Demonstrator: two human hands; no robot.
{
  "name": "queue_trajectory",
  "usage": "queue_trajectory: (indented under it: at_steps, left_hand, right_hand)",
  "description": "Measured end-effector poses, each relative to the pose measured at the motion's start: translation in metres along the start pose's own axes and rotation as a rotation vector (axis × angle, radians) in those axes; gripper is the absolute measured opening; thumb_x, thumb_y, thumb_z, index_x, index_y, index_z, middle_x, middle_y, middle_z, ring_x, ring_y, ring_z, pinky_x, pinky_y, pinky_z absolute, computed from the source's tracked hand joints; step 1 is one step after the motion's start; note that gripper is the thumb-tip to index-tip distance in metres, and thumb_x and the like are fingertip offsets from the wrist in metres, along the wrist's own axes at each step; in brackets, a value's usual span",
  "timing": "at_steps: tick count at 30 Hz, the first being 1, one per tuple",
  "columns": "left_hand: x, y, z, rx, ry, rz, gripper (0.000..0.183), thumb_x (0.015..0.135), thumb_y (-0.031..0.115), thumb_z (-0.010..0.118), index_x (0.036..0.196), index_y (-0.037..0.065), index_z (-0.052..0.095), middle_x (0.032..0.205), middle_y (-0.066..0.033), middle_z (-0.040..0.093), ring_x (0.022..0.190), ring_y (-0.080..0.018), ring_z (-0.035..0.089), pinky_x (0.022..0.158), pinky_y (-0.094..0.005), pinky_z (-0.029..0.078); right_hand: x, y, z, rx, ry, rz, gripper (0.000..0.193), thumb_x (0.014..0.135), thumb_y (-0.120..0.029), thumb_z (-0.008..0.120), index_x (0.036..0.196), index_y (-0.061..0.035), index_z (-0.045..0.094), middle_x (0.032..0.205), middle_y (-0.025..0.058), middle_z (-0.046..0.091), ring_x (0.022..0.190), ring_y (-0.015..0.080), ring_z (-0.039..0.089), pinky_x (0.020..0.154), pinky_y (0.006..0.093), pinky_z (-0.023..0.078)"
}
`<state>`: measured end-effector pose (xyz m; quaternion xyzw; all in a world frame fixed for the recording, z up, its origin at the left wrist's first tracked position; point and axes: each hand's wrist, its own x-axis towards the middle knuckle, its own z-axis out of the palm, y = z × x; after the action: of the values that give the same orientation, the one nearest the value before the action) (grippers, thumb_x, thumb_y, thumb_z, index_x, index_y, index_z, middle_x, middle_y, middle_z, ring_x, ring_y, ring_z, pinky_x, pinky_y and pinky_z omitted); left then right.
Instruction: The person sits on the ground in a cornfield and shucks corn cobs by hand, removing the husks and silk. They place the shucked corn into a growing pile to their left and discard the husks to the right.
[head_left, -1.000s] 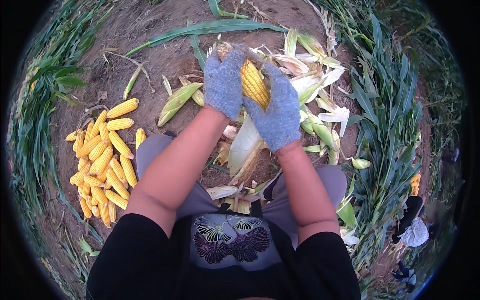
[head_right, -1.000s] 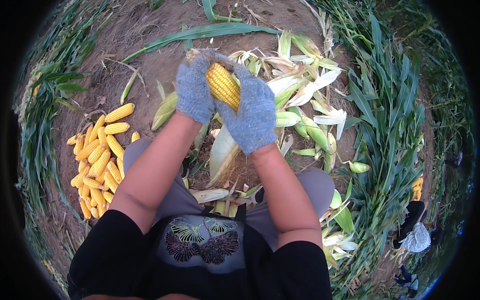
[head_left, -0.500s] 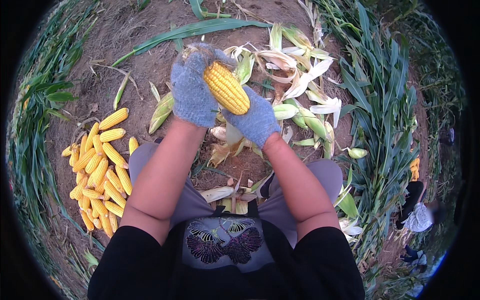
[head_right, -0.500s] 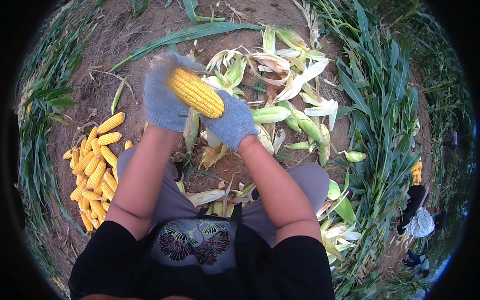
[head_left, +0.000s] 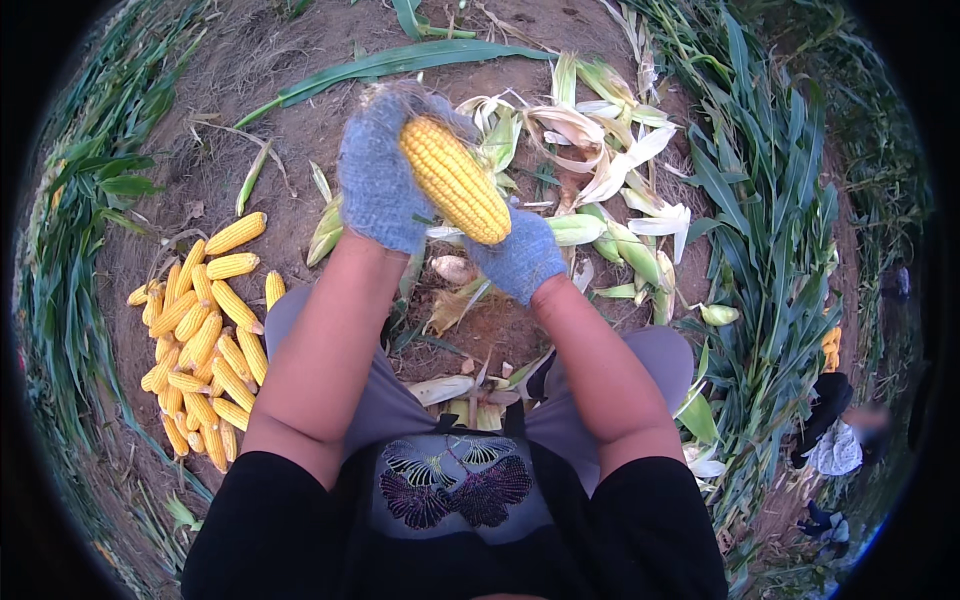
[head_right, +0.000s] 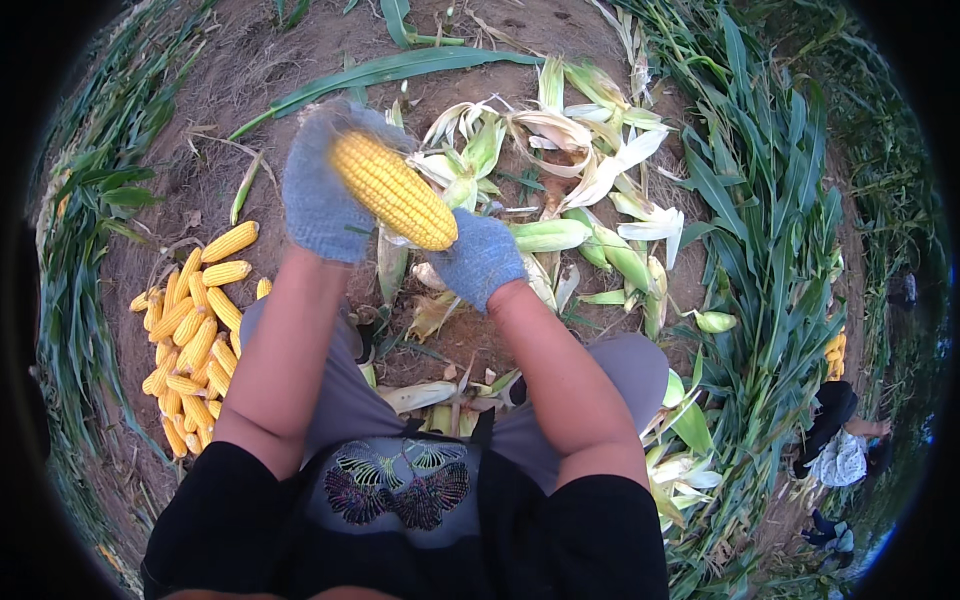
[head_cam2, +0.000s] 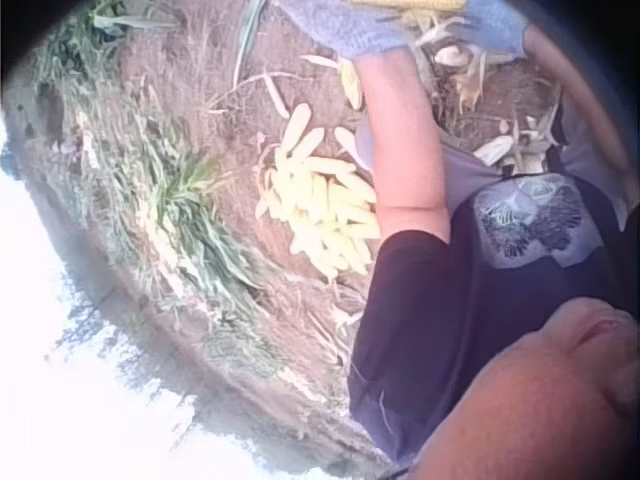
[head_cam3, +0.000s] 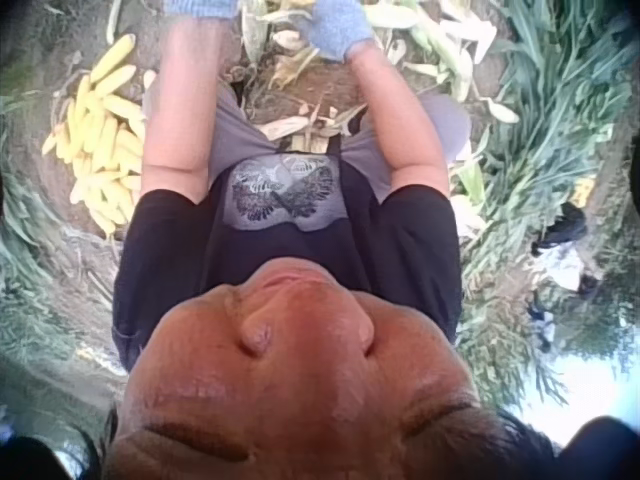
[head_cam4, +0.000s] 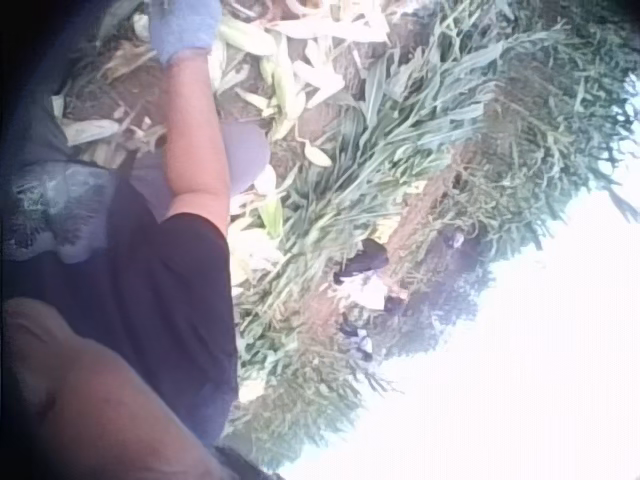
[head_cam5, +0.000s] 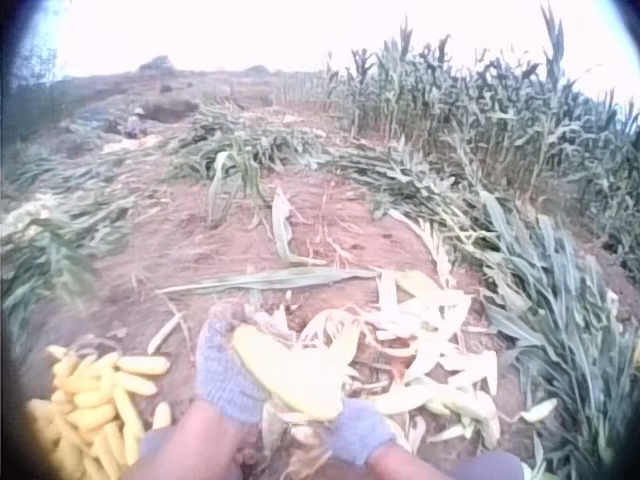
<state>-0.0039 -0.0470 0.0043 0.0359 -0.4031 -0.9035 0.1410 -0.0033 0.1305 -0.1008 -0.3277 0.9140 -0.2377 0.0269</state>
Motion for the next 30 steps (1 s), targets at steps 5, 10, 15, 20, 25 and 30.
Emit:
queue_trajectory:
  at_steps: [5, 10, 15, 20, 25, 30]
  left_hand:
    - [0.037, 0.026, -0.043, -0.265, 0.231, -0.033, 0.048, 0.097, 0.054, 0.047, 0.099, 0.008, 0.06, 0.085, -0.0121, 0.066, 0.078, -0.0304, 0.067, 0.073, -0.0445, 0.058]
    - [0.021, 0.02, -0.042, -0.317, 0.063, -0.009, 0.053, 0.097, 0.057, 0.047, 0.095, 0.006, 0.059, 0.084, -0.0167, 0.066, 0.076, -0.0329, 0.067, 0.073, -0.0445, 0.059]
    - [0.011, 0.006, -0.02, -0.234, 0.198, -0.007, 0.048, 0.101, 0.052, 0.043, 0.102, 0.006, 0.056, 0.092, -0.0164, 0.065, 0.083, -0.031, 0.066, 0.076, -0.0461, 0.058]
    - [0.01, -0.006, -0.007, -0.165, 0.271, -0.107, 0.04, 0.105, 0.039, 0.039, 0.114, 0.006, 0.058, 0.106, -0.0124, 0.065, 0.095, -0.0266, 0.065, 0.086, -0.0408, 0.055]
    - [0.006, -0.005, 0.003, -0.128, 0.059, -0.18, 0.035, 0.105, 0.03, 0.042, 0.12, 0.004, 0.06, 0.112, -0.0126, 0.066, 0.104, -0.0235, 0.064, 0.092, -0.0361, 0.053]
    - [0.01, -0.02, -0.002, 0.305, -0.068, 0.026, 0.044, 0.099, 0.035, 0.059, 0.125, -0.001, 0.055, 0.112, -0.0125, 0.065, 0.097, -0.0208, 0.066, 0.085, -0.0337, 0.054]
  right_hand:
    - [0.007, 0.013, -0.026, -0.136, 0.149, -0.119, 0.029, 0.081, -0.032, 0.072, 0.105, -0.0153, 0.067, 0.095, 0.0109, 0.065, 0.09, 0.032, 0.064, 0.082, 0.0448, 0.047]
    - [0.024, 0.034, -0.111, -0.355, 0.94, 0.126, 0.092, 0.067, -0.04, 0.086, 0.144, -0.0145, 0.043, 0.143, 0.0167, 0.047, 0.135, 0.0355, 0.04, 0.11, 0.0525, 0.026]
    - [0.015, 0.001, -0.083, 0.854, 0.509, 0.173, 0.062, 0.087, -0.023, 0.075, 0.138, 0.0003, 0.048, 0.127, 0.0199, 0.059, 0.117, 0.0293, 0.059, 0.101, 0.0379, 0.046]
    - [0.006, -0.044, -0.038, 0.551, 0.315, 0.06, 0.057, 0.092, -0.028, 0.069, 0.135, 0.0018, 0.048, 0.117, 0.0137, 0.062, 0.104, 0.0174, 0.061, 0.09, 0.0312, 0.05]
    - [0.0, -0.035, -0.058, 1.746, 0.001, 0.336, 0.055, 0.095, -0.046, 0.057, 0.129, -0.003, 0.053, 0.097, 0.0121, 0.066, 0.072, 0.0197, 0.062, 0.062, 0.0279, 0.049]
    - [-0.004, -0.034, -0.059, 1.73, 0.013, 0.32, 0.053, 0.096, -0.041, 0.058, 0.13, -0.0017, 0.051, 0.102, 0.0123, 0.065, 0.082, 0.0196, 0.064, 0.07, 0.0299, 0.052]
